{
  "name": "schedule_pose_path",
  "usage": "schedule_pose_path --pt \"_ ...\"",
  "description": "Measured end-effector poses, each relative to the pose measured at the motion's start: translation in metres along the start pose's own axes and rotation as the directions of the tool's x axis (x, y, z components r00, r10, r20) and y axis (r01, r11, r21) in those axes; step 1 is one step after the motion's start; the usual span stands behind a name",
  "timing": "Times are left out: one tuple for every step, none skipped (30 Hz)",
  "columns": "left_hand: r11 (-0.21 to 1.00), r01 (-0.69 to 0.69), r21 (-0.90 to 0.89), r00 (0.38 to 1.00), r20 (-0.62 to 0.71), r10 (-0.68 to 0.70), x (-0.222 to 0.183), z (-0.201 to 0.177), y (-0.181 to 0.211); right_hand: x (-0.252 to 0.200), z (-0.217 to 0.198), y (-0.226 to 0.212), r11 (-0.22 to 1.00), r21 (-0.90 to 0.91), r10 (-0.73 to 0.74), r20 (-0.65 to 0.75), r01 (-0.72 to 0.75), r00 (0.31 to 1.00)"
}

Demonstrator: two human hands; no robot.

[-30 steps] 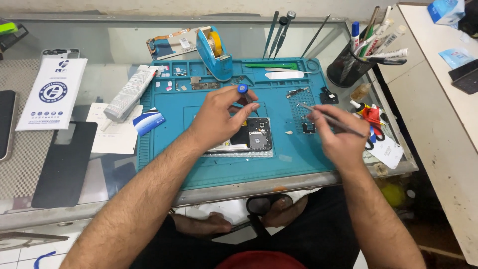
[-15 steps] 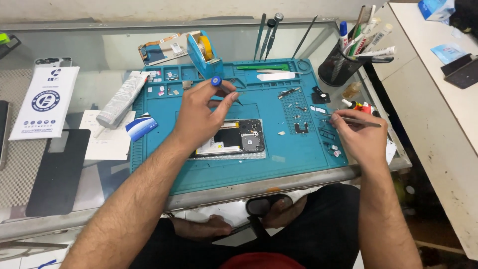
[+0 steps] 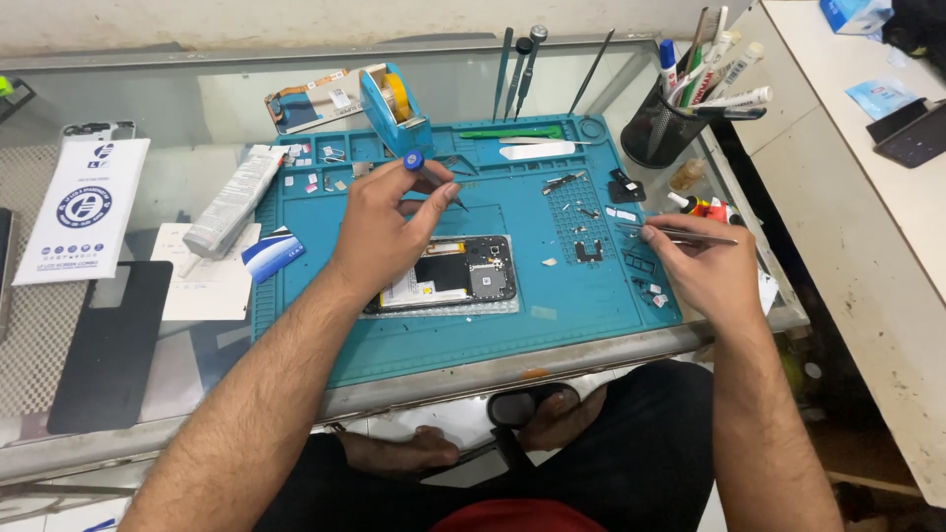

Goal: Technician disassembling and repairing a smartphone on an anti-static mat using precision tools.

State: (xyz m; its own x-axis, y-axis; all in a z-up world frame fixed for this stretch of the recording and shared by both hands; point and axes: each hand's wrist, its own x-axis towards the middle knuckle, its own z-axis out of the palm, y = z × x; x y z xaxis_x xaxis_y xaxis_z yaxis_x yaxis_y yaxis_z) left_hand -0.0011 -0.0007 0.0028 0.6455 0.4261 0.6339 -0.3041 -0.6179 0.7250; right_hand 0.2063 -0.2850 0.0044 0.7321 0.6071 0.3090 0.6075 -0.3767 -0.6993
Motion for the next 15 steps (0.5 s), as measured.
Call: schedule_pose_path --pt "1.0 0.0 0.0 1.0 0.0 0.0 0.0002 0.0001 -0.0004 0.001 0.0003 0.0013 1.0 0.0 0.0 0.001 0.0 1.0" --pt "1.0 0.0 -0.002 1.0 0.001 0.0 0.0 0.0003 -0.0008 0.0016 0.0006 0.0027 1.0 -0.004 -0.005 0.003 0.005 1.0" --pt "1.0 -0.001 -0.005 1.0 0.002 0.001 -0.0003 0.0005 -0.0012 0.0022 0.0009 0.0041 1.0 -0.008 -0.011 0.005 0.011 1.0" --pt "1.0 -0.001 -0.005 1.0 0.001 0.001 0.0001 0.0003 -0.0011 0.0027 0.0006 0.0049 1.0 -0.008 -0.012 0.006 0.012 1.0" --pt "1.0 -0.002 -0.003 1.0 0.008 0.002 0.0004 0.0001 -0.0009 0.0032 0.0004 0.0056 1.0 -0.014 -0.008 0.006 0.008 1.0" --pt "1.0 -0.002 -0.001 1.0 0.015 0.002 0.0004 -0.0002 -0.0007 0.0036 0.0002 0.0063 1.0 -0.019 -0.004 0.008 0.004 1.0" --pt "1.0 -0.002 -0.001 1.0 0.013 0.002 0.0 -0.0002 -0.0004 0.0043 0.0001 0.0052 1.0 -0.02 -0.005 0.009 0.005 1.0" --pt "1.0 -0.004 -0.001 1.0 0.013 0.004 0.0 -0.0002 -0.0003 0.0049 0.0001 0.0041 0.999 -0.035 0.002 0.01 -0.001 1.0" --pt "1.0 -0.006 -0.001 1.0 0.013 0.006 0.0001 -0.0002 -0.0002 0.0055 0.0002 0.003 0.999 -0.05 0.008 0.011 -0.008 1.0" --pt "1.0 -0.005 -0.001 1.0 0.012 0.005 0.0 -0.0002 0.0 0.005 0.0002 0.0025 0.999 -0.05 0.008 0.013 -0.007 1.0" --pt "1.0 -0.002 -0.006 1.0 0.009 0.002 -0.0001 -0.0002 0.0001 0.0045 0.0002 0.0021 1.0 -0.029 -0.011 0.001 0.011 1.0" --pt "1.0 0.0 -0.01 1.0 0.007 0.0 -0.0002 -0.0003 0.0002 0.0039 0.0004 0.0016 1.0 -0.008 -0.031 -0.013 0.03 0.999" --pt "1.0 0.001 -0.009 1.0 0.006 -0.001 -0.0004 -0.0001 -0.0002 0.0031 0.0006 0.0025 0.999 -0.008 -0.031 -0.012 0.031 0.999" --pt "1.0 -0.003 -0.016 1.0 0.003 0.003 -0.0006 0.0 -0.0005 0.0025 0.0008 0.0032 0.999 0.013 -0.03 -0.025 0.03 0.999" --pt "1.0 -0.006 -0.023 1.0 0.0 0.006 -0.0008 -0.0001 -0.0009 0.0018 0.001 0.0037 0.999 0.033 -0.029 -0.039 0.03 0.999"
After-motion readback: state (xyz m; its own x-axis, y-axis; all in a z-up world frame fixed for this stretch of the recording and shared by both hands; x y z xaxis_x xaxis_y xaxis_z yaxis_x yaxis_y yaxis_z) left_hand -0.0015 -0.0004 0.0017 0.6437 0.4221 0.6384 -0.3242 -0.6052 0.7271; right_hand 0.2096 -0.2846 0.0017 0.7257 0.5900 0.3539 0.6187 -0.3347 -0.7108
